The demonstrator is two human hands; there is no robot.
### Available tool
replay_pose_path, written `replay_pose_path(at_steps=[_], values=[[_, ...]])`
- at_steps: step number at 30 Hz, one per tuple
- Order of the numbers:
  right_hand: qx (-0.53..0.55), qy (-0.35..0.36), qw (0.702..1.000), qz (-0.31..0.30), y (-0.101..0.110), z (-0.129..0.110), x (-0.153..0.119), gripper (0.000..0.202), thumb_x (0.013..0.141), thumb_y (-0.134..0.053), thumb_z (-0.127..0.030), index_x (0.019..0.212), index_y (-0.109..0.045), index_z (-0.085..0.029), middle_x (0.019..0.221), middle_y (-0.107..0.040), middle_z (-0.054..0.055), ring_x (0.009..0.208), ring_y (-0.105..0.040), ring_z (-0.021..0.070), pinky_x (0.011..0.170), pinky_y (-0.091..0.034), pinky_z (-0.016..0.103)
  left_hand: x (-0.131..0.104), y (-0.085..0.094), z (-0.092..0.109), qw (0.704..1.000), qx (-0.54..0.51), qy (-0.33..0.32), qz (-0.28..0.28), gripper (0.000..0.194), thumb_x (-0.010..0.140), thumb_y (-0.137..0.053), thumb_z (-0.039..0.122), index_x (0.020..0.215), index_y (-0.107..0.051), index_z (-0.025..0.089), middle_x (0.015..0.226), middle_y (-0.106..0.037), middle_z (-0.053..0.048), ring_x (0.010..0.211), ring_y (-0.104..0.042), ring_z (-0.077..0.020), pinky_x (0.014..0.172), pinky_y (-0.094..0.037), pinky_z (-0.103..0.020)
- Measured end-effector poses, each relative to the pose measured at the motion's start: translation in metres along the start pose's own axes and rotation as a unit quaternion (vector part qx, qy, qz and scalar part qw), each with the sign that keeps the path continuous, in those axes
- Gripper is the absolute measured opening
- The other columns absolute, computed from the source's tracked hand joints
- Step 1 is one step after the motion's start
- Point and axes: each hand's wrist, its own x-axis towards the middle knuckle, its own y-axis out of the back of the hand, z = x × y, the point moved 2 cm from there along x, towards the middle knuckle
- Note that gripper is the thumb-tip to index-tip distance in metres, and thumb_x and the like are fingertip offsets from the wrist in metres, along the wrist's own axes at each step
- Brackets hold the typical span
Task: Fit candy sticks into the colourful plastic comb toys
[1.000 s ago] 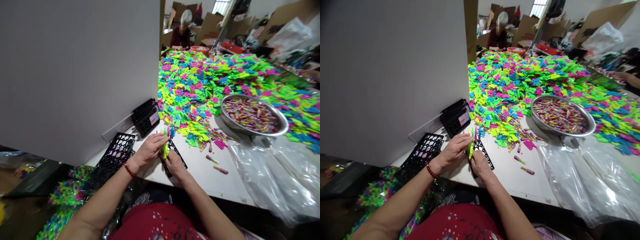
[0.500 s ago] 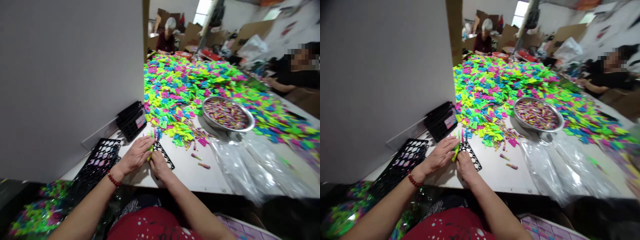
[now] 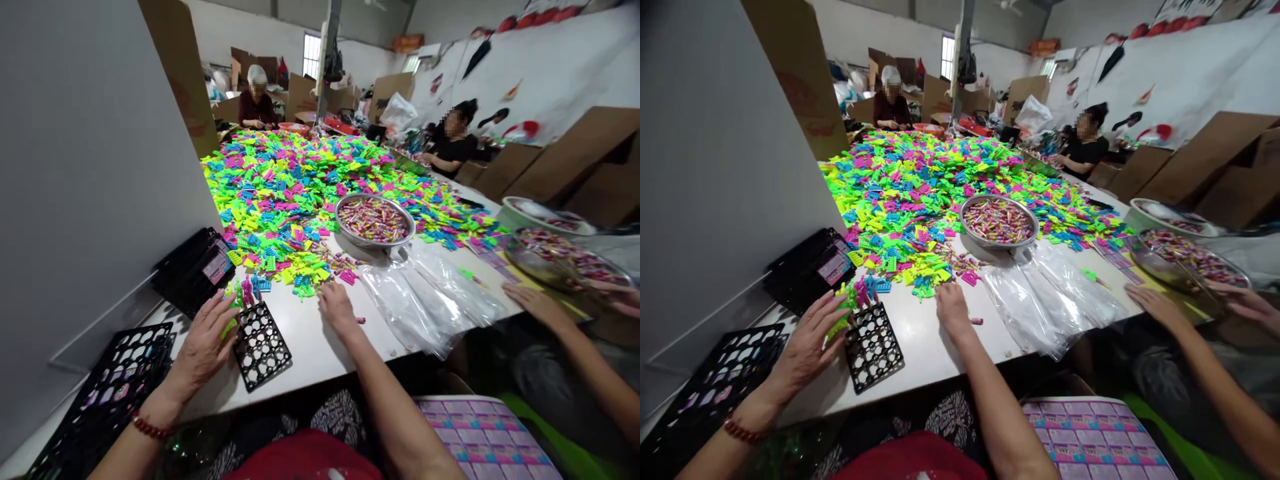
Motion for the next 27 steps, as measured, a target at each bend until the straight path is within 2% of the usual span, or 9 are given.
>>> replay_pose_path(at_steps=[4, 9, 11, 14, 15, 18, 20, 23, 27], values=[[-0.029, -0.059, 0.998, 0.003, 0.013, 0.048, 0.016, 0.016, 0.089, -0.056, -0.013, 0.093, -0.071, -0.018, 0.099, -0.062, 0.013, 0.102, -0.052, 0.0285, 0.096, -0.042, 0.042, 0.003, 0.012, 0.003, 0.999, 0.028, -0.001, 0.019, 0.047, 0.091, -0.060, 0.019, 0.136, -0.048, 0.018, 0.140, -0.054, -0.017, 0.142, -0.037, -0.0346, 0.114, -0.036, -0.059], [-0.022, -0.116, 0.993, 0.010, 0.004, 0.056, 0.021, 0.020, 0.081, -0.055, -0.004, 0.090, -0.068, -0.016, 0.091, -0.062, 0.012, 0.095, -0.054, 0.0268, 0.089, -0.045, 0.038, 0.020, 0.008, 0.055, 0.994, -0.054, 0.042, 0.084, 0.036, 0.090, -0.062, 0.018, 0.126, -0.058, 0.021, 0.126, -0.063, -0.013, 0.124, -0.056, -0.0275, 0.106, -0.046, -0.045], [-0.004, -0.138, 0.990, 0.029, 0.006, 0.053, 0.021, 0.026, 0.078, -0.050, -0.001, 0.093, -0.066, -0.016, 0.092, -0.062, 0.011, 0.094, -0.055, 0.0260, 0.088, -0.046, 0.038, 0.035, -0.011, 0.074, 0.987, -0.131, 0.089, 0.034, 0.020, 0.093, -0.058, 0.023, 0.111, -0.065, 0.020, 0.111, -0.069, -0.010, 0.108, -0.064, -0.0240, 0.096, -0.052, -0.039], [0.037, -0.164, 0.983, 0.073, 0.017, 0.046, 0.012, 0.029, 0.084, -0.043, -0.005, 0.101, -0.063, -0.015, 0.098, -0.061, 0.012, 0.092, -0.056, 0.0241, 0.084, -0.049, 0.038, 0.068, -0.058, 0.083, 0.936, -0.223, 0.258, -0.090, 0.020, 0.092, -0.055, 0.031, 0.100, -0.068, 0.018, 0.095, -0.072, -0.007, 0.085, -0.067, -0.0213, 0.079, -0.055, -0.034], [0.048, -0.170, 0.981, 0.087, 0.022, 0.043, 0.006, 0.029, 0.086, -0.041, -0.008, 0.104, -0.062, -0.015, 0.101, -0.060, 0.012, 0.091, -0.057, 0.0229, 0.082, -0.051, 0.037, 0.080, -0.074, 0.081, 0.915, -0.236, 0.309, -0.113, 0.019, 0.091, -0.055, 0.029, 0.099, -0.068, 0.018, 0.093, -0.072, -0.007, 0.083, -0.066, -0.0213, 0.079, -0.054, -0.034], [0.138, -0.173, 0.967, 0.126, 0.036, 0.034, -0.021, 0.028, 0.091, -0.040, -0.020, 0.107, -0.063, -0.017, 0.104, -0.060, 0.010, 0.082, -0.059, 0.0187, 0.072, -0.054, 0.033, 0.121, -0.115, 0.070, 0.909, -0.233, 0.332, -0.099, 0.027, 0.081, -0.054, 0.008, 0.103, -0.067, 0.014, 0.106, -0.068, -0.012, 0.103, -0.061, -0.0255, 0.096, -0.046, -0.039], [0.269, -0.181, 0.936, 0.139, 0.041, 0.029, -0.044, 0.025, 0.089, -0.051, -0.030, 0.105, -0.065, -0.018, 0.095, -0.062, 0.006, 0.075, -0.059, 0.0172, 0.070, -0.053, 0.032, 0.144, -0.136, 0.060, 0.905, -0.237, 0.346, -0.077, 0.035, 0.072, -0.052, -0.002, 0.100, -0.067, 0.012, 0.110, -0.065, -0.015, 0.115, -0.054, -0.0285, 0.105, -0.038, -0.042], [0.454, -0.223, 0.854, 0.124, 0.045, 0.026, -0.078, 0.031, 0.076, -0.071, -0.038, 0.101, -0.067, -0.020, 0.083, -0.063, 0.002, 0.075, -0.059, 0.0178, 0.072, -0.052, 0.033, 0.164, -0.156, 0.049, 0.881, -0.270, 0.386, -0.049, 0.021, 0.069, -0.051, -0.003, 0.074, -0.062, 0.015, 0.096, -0.064, -0.014, 0.116, -0.050, -0.0305, 0.107, -0.033, -0.045], [0.559, -0.276, 0.774, 0.115, 0.053, 0.021, -0.114, 0.034, 0.072, -0.082, -0.042, 0.098, -0.070, -0.023, 0.095, -0.066, 0.004, 0.083, -0.060, 0.0189, 0.074, -0.052, 0.032, 0.163, -0.160, 0.043, 0.822, -0.350, 0.449, 0.004, 0.022, 0.079, -0.055, 0.011, 0.061, -0.047, 0.019, 0.080, -0.057, -0.008, 0.107, -0.052, -0.0264, 0.099, -0.041, -0.039]])
